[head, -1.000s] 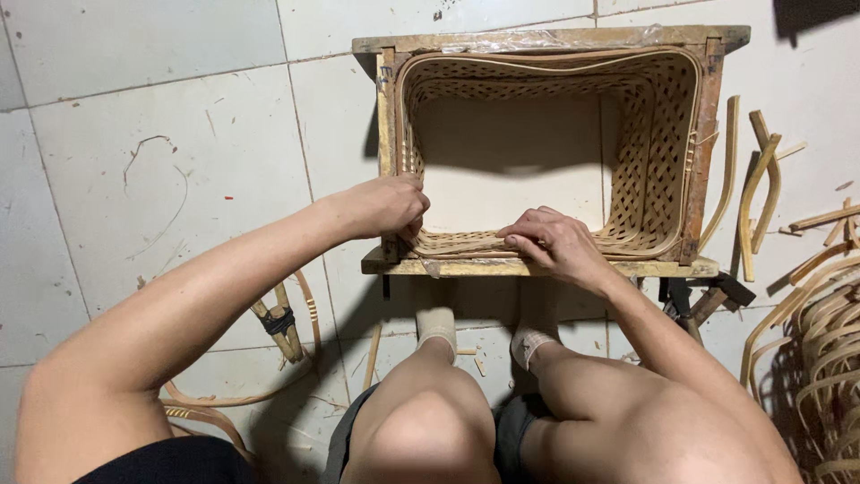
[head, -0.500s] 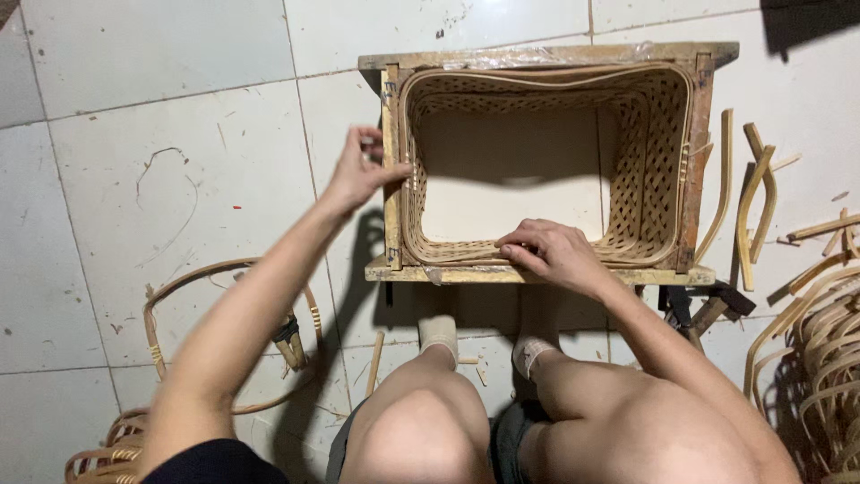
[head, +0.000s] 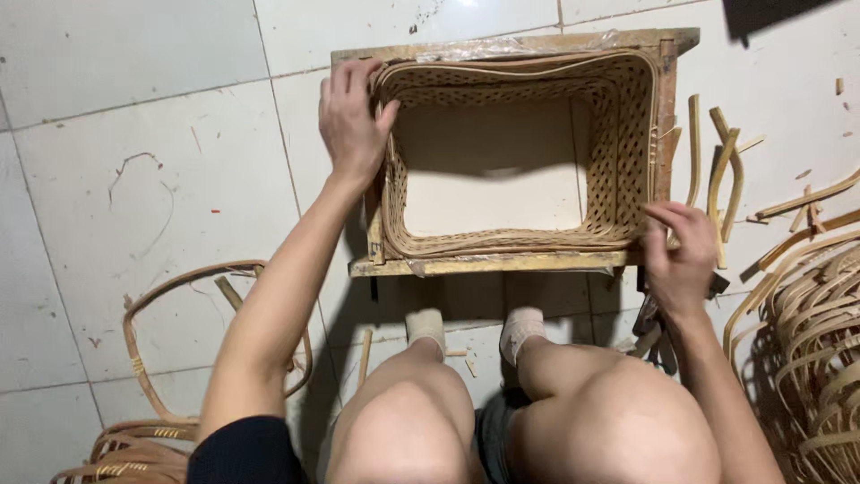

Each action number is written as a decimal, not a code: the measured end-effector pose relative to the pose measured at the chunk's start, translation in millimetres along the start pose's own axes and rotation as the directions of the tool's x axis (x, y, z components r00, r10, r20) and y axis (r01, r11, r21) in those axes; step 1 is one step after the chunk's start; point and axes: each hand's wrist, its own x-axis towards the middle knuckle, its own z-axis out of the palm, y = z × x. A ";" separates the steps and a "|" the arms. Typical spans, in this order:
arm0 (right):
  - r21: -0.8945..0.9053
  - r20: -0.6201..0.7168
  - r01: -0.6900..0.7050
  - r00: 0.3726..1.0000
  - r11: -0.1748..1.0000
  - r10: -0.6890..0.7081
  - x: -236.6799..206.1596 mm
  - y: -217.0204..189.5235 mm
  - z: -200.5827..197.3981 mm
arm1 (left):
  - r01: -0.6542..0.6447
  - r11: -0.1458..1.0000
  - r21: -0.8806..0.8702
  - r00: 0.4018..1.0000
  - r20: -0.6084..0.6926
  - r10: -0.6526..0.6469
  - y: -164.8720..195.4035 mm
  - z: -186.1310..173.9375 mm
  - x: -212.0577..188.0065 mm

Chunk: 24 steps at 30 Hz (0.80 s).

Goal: The person weaves a rectangular basket using thin wooden strips and a wooden mold. They insert and bend strips along the edges, tuck them into the weave, and use a mallet to secure the structure.

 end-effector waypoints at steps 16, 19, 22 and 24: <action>-0.242 0.016 0.520 0.846 0.819 -0.532 209.6 -64.2 141.4 | 0.085 0.992 0.089 0.972 -0.224 -0.064 -12.4 48.1 6.6; -0.196 0.021 0.503 0.861 0.842 -0.509 205.4 -61.0 140.7 | 0.071 0.994 0.077 0.975 -0.214 -0.053 -8.8 45.4 3.7; -0.174 0.042 0.485 0.873 0.857 -0.486 205.0 -63.4 139.3 | 0.081 0.993 0.086 0.978 -0.201 -0.062 -6.9 44.4 6.6; -0.180 0.064 0.477 0.878 0.860 -0.474 203.2 -65.3 134.3 | 0.097 0.991 0.089 0.981 -0.179 -0.080 -4.7 40.9 11.7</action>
